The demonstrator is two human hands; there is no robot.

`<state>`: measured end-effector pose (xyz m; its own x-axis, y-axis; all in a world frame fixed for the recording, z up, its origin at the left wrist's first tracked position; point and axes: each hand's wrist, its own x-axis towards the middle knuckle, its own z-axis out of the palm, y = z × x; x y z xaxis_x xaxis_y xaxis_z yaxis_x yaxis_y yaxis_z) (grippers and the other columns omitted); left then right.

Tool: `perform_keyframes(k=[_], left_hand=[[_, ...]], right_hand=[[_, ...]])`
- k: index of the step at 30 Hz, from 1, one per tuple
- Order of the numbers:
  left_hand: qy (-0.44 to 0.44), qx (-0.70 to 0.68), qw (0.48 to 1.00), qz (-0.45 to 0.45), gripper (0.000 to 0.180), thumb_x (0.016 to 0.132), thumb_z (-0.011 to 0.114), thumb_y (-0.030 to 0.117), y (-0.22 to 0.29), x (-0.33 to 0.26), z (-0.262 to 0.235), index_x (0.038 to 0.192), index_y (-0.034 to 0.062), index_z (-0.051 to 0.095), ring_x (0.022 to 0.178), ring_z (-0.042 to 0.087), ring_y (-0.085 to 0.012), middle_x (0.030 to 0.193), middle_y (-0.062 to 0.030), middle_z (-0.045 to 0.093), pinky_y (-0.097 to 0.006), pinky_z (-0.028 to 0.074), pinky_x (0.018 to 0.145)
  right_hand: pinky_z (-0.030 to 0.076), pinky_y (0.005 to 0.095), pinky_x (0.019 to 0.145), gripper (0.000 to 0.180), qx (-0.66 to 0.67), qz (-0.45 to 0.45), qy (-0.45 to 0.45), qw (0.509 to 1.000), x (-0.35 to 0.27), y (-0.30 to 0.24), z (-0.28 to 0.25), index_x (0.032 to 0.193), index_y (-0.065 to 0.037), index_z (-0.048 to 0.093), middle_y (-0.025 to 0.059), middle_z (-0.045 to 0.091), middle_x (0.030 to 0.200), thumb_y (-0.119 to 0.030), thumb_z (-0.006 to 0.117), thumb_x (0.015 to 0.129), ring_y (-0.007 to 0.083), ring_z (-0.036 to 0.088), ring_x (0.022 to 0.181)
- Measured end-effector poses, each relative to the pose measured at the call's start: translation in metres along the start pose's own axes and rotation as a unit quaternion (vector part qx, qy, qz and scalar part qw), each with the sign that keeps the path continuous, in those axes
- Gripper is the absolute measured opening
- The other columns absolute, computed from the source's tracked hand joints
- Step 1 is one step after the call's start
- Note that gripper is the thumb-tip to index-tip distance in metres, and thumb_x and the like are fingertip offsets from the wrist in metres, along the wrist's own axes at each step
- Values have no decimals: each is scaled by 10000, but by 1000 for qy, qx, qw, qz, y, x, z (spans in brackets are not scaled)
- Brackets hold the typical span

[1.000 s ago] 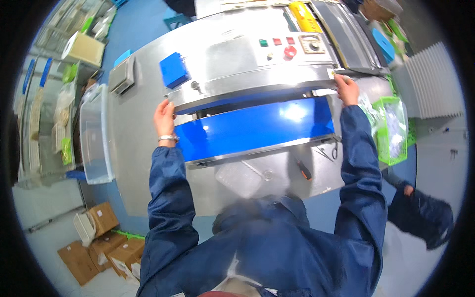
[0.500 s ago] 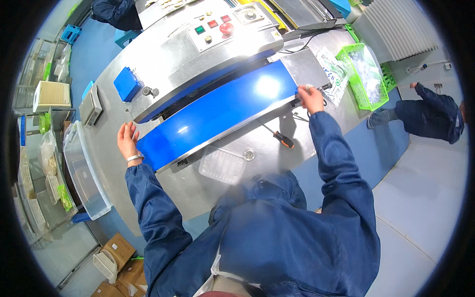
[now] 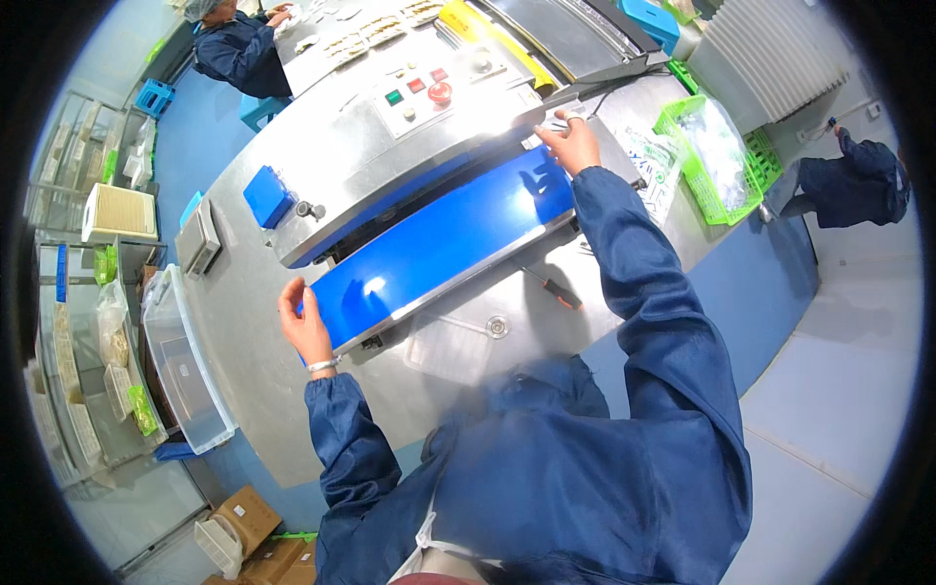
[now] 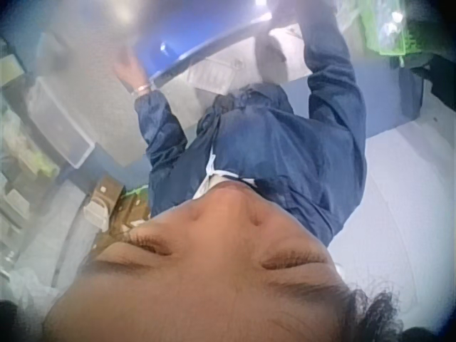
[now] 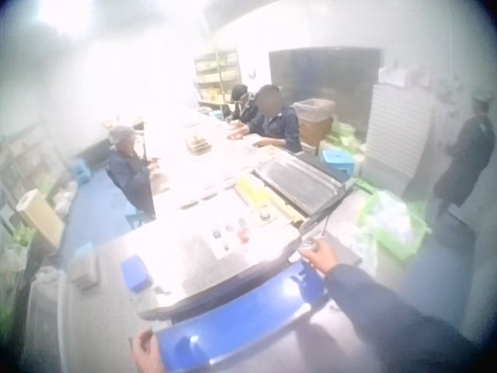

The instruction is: The person uses a screwdriver to tighten and loosen screws on a stainless steel machine with a blue conveyor belt. They repeatedly adjust the same screw locations and test the belt movement by hand. The person also moves around the machine to access different sides.

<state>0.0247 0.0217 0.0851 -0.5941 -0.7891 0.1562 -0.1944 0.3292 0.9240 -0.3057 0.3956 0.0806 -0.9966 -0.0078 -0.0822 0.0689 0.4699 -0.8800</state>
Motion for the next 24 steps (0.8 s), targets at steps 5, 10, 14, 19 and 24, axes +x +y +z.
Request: perform_keyframes(k=[5, 10, 14, 19, 24], left_hand=[[-12, -21, 998, -64, 253, 975, 607, 62, -20, -3, -16, 1220, 1, 609, 1113, 616, -195, 1204, -102, 647, -343, 507, 985], [-14, 17, 997, -72, 337, 965, 627, 104, -27, 2, -17, 1283, 4, 580, 1147, 601, -222, 1257, -123, 623, -354, 506, 987], [-15, 100, 995, -10, 520, 942, 646, 133, -18, 9, -6, 1426, 46, 477, 1273, 529, -288, 1423, -169, 493, -386, 502, 996], [-46, 148, 987, 29, 646, 916, 662, 129, -8, 26, 5, 1504, 97, 396, 1407, 406, -336, 1556, -191, 344, -440, 488, 1015], [-58, 178, 979, 80, 676, 899, 658, 121, -5, 31, 16, 1510, 53, 378, 1471, 285, -400, 1583, -239, 277, -448, 247, 1202]], right_hand=[[546, 285, 603, 779, 35, -7, -52, 998, 18, 5, 11, 1430, 35, 485, 146, 709, 976, -372, 795, 844, 174, 688, 775], [540, 277, 595, 766, 82, 4, -70, 994, 31, 16, 16, 1405, 78, 493, 155, 719, 999, -378, 779, 859, 166, 676, 751], [534, 265, 599, 687, 98, 19, -57, 993, 38, 20, 16, 1367, 70, 534, 144, 721, 982, -348, 767, 875, 151, 658, 733], [532, 259, 606, 613, 118, 26, -53, 991, 43, 20, 16, 1327, 64, 566, 126, 719, 969, -319, 756, 888, 141, 646, 726], [518, 260, 595, 543, 138, 35, -52, 988, 46, 17, 17, 1278, 37, 603, 101, 711, 937, -304, 760, 885, 132, 629, 702]])
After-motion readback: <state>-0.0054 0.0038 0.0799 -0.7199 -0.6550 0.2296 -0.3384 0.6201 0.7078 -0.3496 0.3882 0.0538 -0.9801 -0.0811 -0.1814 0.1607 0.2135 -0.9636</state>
